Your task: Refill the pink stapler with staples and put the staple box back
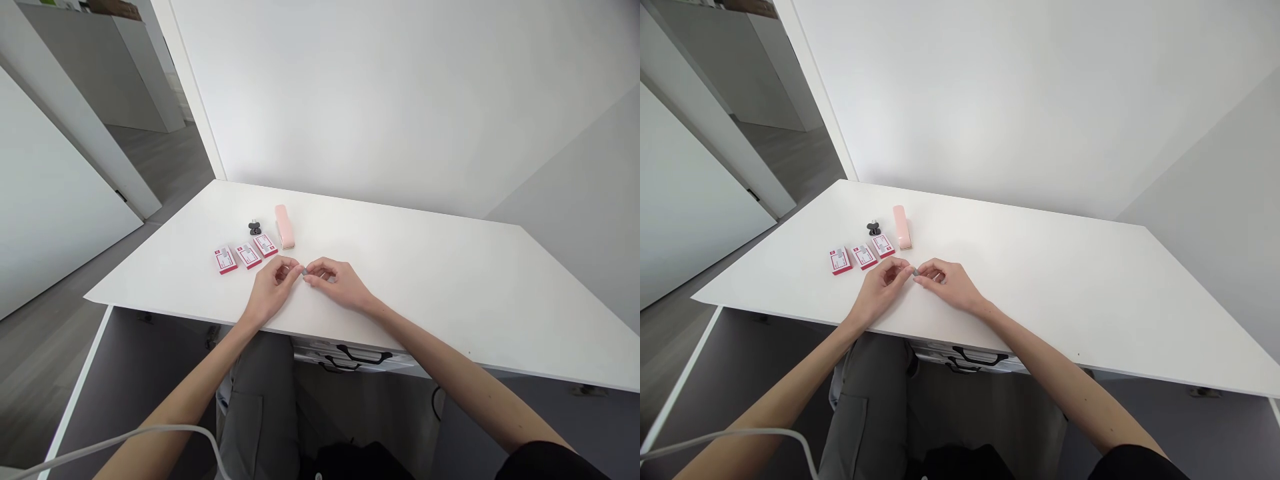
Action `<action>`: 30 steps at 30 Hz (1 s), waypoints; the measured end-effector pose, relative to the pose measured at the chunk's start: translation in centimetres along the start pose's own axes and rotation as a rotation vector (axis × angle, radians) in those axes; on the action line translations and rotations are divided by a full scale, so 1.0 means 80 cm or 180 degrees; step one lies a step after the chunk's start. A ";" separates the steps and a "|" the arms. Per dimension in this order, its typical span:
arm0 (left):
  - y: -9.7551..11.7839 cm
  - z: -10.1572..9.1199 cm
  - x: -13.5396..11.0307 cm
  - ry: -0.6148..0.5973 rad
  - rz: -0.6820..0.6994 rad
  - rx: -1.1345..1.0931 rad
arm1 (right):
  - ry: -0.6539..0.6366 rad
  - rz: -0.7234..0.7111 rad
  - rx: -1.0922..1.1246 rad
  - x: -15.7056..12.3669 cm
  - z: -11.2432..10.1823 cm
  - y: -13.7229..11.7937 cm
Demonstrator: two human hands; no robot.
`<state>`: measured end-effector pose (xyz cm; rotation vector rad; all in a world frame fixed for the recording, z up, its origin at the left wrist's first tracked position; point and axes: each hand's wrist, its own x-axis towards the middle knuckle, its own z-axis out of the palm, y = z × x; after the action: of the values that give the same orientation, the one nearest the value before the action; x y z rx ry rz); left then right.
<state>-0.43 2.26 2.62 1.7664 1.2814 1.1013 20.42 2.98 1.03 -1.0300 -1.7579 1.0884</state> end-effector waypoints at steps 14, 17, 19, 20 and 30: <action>-0.029 -0.036 0.032 0.0806 0.0748 0.2145 | 0.0089 0.0296 0.0614 0.003 -0.039 0.019; -0.034 -0.051 0.047 0.0604 0.0525 0.2620 | 0.0068 0.0302 0.0726 0.005 -0.044 0.019; -0.037 -0.056 0.054 0.0433 0.0474 0.2778 | -0.0016 0.0336 0.0732 0.006 -0.045 0.018; -0.039 -0.057 0.057 0.0371 0.0473 0.2829 | -0.0050 0.0361 0.0727 0.006 -0.045 0.017; -0.033 -0.056 0.045 0.0440 0.0744 0.2606 | -0.0093 0.0484 0.0800 0.008 -0.050 0.009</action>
<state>-4.95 6.64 2.97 2.5150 1.8106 0.8818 23.99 4.85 1.73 -1.0064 -1.5366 1.3865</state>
